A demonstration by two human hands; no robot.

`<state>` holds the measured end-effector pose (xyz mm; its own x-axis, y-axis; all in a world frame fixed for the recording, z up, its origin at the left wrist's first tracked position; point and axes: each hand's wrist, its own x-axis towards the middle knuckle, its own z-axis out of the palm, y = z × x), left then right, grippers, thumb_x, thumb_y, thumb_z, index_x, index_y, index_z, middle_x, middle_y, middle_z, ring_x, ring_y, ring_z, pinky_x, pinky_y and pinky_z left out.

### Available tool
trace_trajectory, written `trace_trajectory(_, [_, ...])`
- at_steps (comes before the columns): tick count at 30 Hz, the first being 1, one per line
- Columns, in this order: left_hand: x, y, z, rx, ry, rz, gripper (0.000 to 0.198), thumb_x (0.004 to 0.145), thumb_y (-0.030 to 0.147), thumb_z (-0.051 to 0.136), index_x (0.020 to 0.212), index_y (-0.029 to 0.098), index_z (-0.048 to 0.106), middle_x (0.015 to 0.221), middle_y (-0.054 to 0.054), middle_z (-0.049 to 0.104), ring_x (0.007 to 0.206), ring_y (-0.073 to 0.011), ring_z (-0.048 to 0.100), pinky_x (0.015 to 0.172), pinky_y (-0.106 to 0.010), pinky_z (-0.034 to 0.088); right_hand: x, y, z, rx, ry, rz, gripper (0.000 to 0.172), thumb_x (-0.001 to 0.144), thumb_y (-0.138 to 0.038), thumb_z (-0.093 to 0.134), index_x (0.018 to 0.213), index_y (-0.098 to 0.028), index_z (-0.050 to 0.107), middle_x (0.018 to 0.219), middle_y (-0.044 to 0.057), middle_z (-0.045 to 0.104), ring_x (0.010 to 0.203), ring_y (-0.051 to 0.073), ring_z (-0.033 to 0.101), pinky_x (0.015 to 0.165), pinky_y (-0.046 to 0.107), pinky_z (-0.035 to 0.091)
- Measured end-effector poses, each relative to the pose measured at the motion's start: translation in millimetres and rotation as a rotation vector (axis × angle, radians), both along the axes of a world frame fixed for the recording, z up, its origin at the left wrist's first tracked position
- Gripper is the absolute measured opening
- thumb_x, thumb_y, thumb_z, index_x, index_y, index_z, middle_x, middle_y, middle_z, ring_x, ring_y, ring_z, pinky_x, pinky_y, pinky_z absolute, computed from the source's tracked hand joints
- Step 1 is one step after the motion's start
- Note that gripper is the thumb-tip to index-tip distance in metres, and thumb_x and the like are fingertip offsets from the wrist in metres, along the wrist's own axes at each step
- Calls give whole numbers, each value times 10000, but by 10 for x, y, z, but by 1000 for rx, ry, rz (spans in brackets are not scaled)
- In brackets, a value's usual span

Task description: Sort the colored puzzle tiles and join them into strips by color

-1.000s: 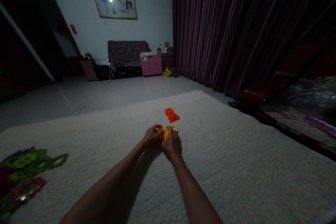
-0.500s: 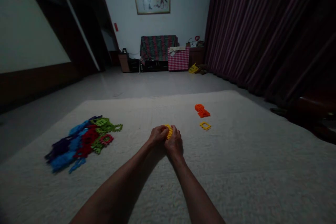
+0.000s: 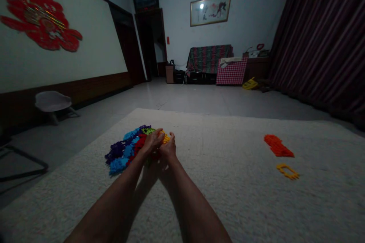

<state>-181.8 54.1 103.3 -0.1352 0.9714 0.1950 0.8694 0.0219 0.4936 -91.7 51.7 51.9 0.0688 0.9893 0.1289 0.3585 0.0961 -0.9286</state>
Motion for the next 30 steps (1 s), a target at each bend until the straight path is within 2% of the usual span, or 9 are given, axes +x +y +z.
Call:
trace_trajectory(3, [-320, 58, 182, 31, 92, 132, 473, 954, 334, 393, 1359, 129, 523, 1228, -170, 666, 1147, -251, 625, 986, -334, 451, -239, 91, 125, 111, -95, 123, 861, 613, -198, 689, 1402, -140, 349, 1293, 161, 568, 1166, 242, 579, 956, 360, 479])
trace_trajectory(6, [-254, 79, 152, 80, 149, 193, 460, 954, 341, 388, 1332, 125, 536, 1190, -188, 670, 1132, -271, 623, 980, -372, 455, -30, 36, 28, 270, -199, 114, 707, 648, -184, 641, 1330, -151, 455, 1326, 147, 544, 1253, 233, 511, 1046, 372, 425])
trace_trajectory(9, [178, 103, -62, 175, 169, 59, 431, 941, 321, 410, 1291, 123, 565, 1226, -174, 642, 1176, -261, 586, 1017, -367, 439, 620, -84, -185, 372, -285, -11, 520, 717, -149, 554, 1237, -135, 534, 1250, 130, 592, 1200, 201, 537, 1063, 343, 407])
trace_trajectory(12, [783, 116, -347, 207, 109, -172, 369, 922, 278, 438, 1226, 156, 609, 1217, -129, 650, 1171, -226, 584, 1045, -333, 430, 1570, -220, -315, 384, -416, -258, 451, 752, -138, 518, 1201, -130, 557, 1225, 129, 599, 1182, 202, 529, 1056, 351, 402])
trace_trajectory(16, [1500, 78, -689, 188, 5, -376, 310, 882, 245, 493, 1148, 193, 644, 1226, -106, 653, 1165, -218, 589, 1056, -343, 438, 2960, -460, -280, 260, -614, -657, 440, 792, -156, 512, 1231, -137, 542, 1266, 141, 563, 1217, 225, 488, 1042, 381, 387])
trace_trajectory(19, [1885, 15, -859, 163, -49, -463, 304, 868, 223, 499, 1131, 205, 652, 1233, -90, 651, 1163, -212, 591, 1051, -342, 444, 3769, -641, -277, 77, -730, -891, 506, 791, -198, 560, 1287, -110, 503, 1318, 177, 521, 1229, 270, 469, 1017, 408, 382])
trace_trajectory(23, [2346, -7, -950, 114, -67, -519, 325, 883, 216, 473, 1157, 187, 645, 1239, -105, 646, 1175, -219, 585, 1058, -360, 437, 4277, -727, -429, -67, -811, -853, 627, 793, -325, 633, 1346, -86, 460, 1276, 181, 554, 1167, 279, 510, 975, 379, 394])
trace_trajectory(28, [2943, 100, -937, 99, -62, -620, 339, 883, 212, 474, 1172, 167, 647, 1243, -111, 642, 1176, -213, 585, 1052, -347, 433, 4429, -656, -563, -32, -874, -660, 397, 856, -287, 591, 1233, -161, 580, 1161, 118, 612, 1075, 225, 548, 925, 325, 404])
trace_trajectory(30, [3150, 161, -914, 79, -50, -664, 349, 887, 214, 470, 1181, 147, 646, 1247, -122, 642, 1162, -213, 593, 1041, -335, 438, 4522, -587, -547, 1, -832, -657, 360, 859, -309, 598, 1190, -169, 603, 1101, 107, 623, 1010, 214, 567, 887, 308, 421])
